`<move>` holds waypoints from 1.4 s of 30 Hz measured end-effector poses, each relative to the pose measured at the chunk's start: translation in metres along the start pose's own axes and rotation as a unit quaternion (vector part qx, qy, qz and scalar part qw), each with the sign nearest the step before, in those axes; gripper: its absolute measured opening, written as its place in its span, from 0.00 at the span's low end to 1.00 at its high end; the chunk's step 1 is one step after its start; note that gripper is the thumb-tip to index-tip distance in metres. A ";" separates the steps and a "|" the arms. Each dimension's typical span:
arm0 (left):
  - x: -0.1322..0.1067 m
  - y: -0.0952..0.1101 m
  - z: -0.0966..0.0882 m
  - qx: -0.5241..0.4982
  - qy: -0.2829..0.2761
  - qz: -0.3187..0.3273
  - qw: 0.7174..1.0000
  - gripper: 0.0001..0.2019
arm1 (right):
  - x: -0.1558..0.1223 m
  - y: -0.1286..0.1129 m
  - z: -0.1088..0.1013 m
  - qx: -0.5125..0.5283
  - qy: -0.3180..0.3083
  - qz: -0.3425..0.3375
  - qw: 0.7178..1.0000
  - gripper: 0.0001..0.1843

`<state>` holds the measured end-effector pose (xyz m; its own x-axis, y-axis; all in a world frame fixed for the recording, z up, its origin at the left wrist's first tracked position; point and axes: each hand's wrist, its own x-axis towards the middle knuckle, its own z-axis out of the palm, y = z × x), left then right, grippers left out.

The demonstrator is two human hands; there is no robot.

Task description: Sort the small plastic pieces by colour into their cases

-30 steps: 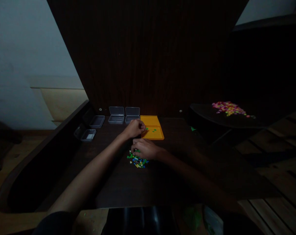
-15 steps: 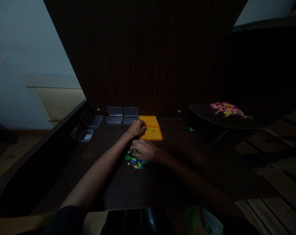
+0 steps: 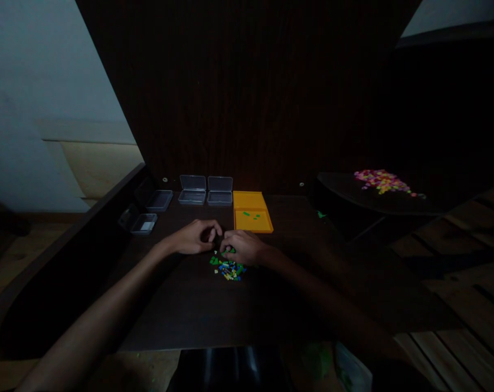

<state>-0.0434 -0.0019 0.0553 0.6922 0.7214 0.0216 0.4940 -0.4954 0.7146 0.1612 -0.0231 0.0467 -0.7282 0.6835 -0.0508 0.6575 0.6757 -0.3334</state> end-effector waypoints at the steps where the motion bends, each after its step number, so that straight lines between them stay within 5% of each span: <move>1: -0.006 0.002 -0.002 -0.002 0.002 -0.003 1.000 0.14 | 0.000 0.000 0.000 -0.001 0.002 0.002 1.000 0.09; 7: -0.022 0.011 -0.011 0.010 -0.040 0.029 0.999 0.09 | -0.001 0.002 0.004 -0.001 0.010 -0.002 1.000 0.10; 14: -0.018 0.006 0.004 0.033 -0.091 0.064 0.993 0.11 | 0.001 0.002 0.009 0.000 0.035 0.009 0.999 0.06; 34: -0.013 -0.001 0.013 0.033 -0.091 0.067 0.993 0.06 | -0.001 0.002 0.017 0.014 0.061 -0.021 0.998 0.08; 42: -0.013 -0.003 0.014 0.018 -0.088 0.062 0.994 0.06 | -0.007 0.011 0.000 0.101 0.126 -0.031 0.986 0.05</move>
<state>-0.0465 -0.0167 0.0426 0.8284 0.5598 -0.0161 0.4154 -0.5949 0.6882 0.1735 -0.0206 0.0430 -0.6781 0.7067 0.2019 0.5431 0.6669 -0.5101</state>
